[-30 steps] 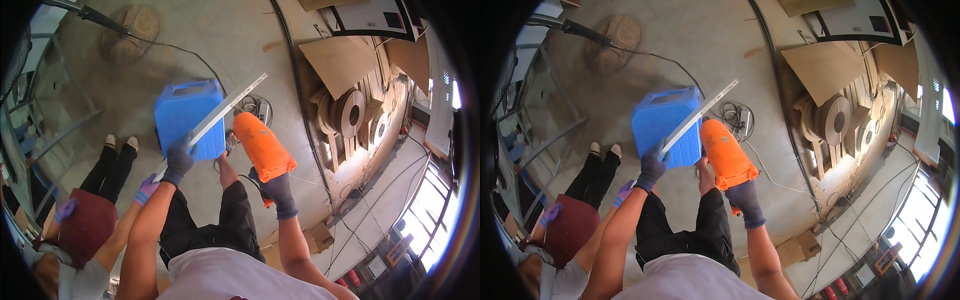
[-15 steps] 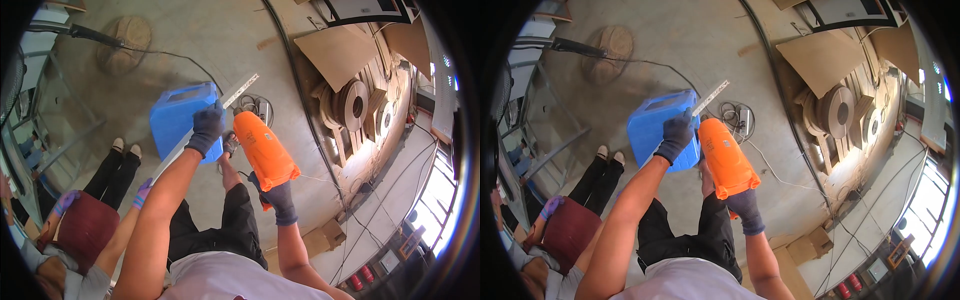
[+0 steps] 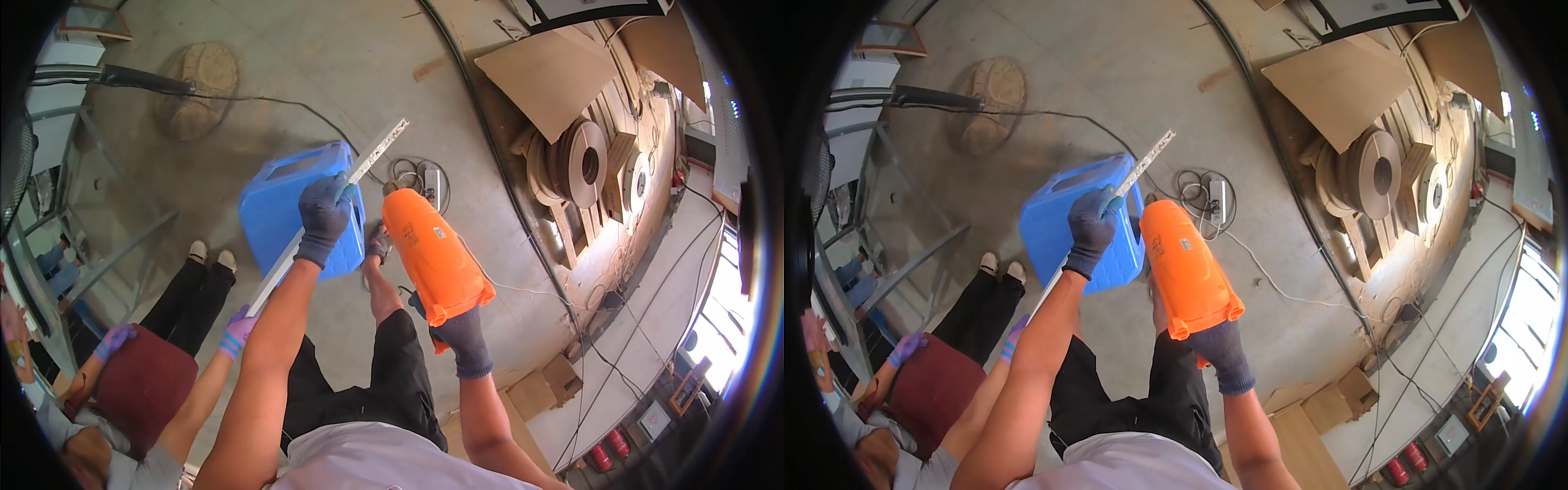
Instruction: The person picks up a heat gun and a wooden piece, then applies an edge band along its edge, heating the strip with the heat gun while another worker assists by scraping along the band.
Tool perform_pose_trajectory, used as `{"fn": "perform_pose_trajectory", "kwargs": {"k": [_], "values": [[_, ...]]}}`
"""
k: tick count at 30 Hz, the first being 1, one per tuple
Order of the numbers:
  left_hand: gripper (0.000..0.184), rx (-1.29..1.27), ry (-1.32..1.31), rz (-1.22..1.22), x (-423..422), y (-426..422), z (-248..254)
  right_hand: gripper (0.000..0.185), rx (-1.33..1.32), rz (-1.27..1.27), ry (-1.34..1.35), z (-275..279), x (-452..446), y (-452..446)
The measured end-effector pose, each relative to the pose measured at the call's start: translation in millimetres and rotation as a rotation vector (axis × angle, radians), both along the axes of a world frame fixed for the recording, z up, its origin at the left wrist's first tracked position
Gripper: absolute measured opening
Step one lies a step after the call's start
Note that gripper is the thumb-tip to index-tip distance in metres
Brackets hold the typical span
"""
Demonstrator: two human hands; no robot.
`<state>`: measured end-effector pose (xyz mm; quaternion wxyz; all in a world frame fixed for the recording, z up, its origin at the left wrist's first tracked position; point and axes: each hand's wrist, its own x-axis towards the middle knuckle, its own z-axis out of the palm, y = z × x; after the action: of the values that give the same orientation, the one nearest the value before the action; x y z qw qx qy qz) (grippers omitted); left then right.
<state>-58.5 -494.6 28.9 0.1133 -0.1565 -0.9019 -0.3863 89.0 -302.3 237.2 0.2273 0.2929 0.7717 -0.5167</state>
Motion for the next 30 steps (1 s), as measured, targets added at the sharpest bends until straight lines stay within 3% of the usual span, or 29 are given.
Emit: {"fn": "perform_pose_trajectory", "kwargs": {"k": [2,5,8,11,14,17,23,26,29,30], "values": [[0.018,0.030,0.017,0.045,3.9,1.8,-3.7,0.030,-0.004,0.027,0.033,-5.5,6.2,0.8],[0.017,0.013,-0.188,0.070,5.5,-2.1,-6.2,0.029,0.170,0.237,0.181,-18.5,13.7,1.8],[0.014,0.163,-0.297,0.054,2.8,-6.8,-5.0,0.031,0.104,0.169,0.132,-20.6,14.0,-0.8],[0.019,0.467,-0.598,0.095,-1.3,-12.4,-1.8,0.033,0.081,0.149,0.082,-19.9,17.2,-1.5],[0.029,0.224,-0.432,-0.126,-6.7,-14.6,1.7,0.035,0.123,0.227,0.132,-22.4,16.6,-0.5],[0.035,-0.284,-0.344,-0.243,-12.2,-6.2,10.2,0.036,-0.005,0.089,0.015,-13.5,7.2,-2.6],[0.022,-0.599,-0.263,-0.305,-21.4,-5.2,31.9,0.036,0.112,0.185,0.136,-20.1,14.2,0.7],[0.012,-0.819,-0.360,-0.580,-38.5,6.9,54.4,0.038,0.005,0.058,-0.006,-9.7,5.0,-0.5],[0.005,-0.827,-0.020,-0.750,-52.7,2.9,38.2,0.039,0.014,0.057,-0.056,-3.7,0.2,1.3],[0.006,-0.873,-0.100,-0.808,-60.9,5.5,41.7,0.039,0.028,0.072,-0.050,-4.0,1.6,2.6]]}}
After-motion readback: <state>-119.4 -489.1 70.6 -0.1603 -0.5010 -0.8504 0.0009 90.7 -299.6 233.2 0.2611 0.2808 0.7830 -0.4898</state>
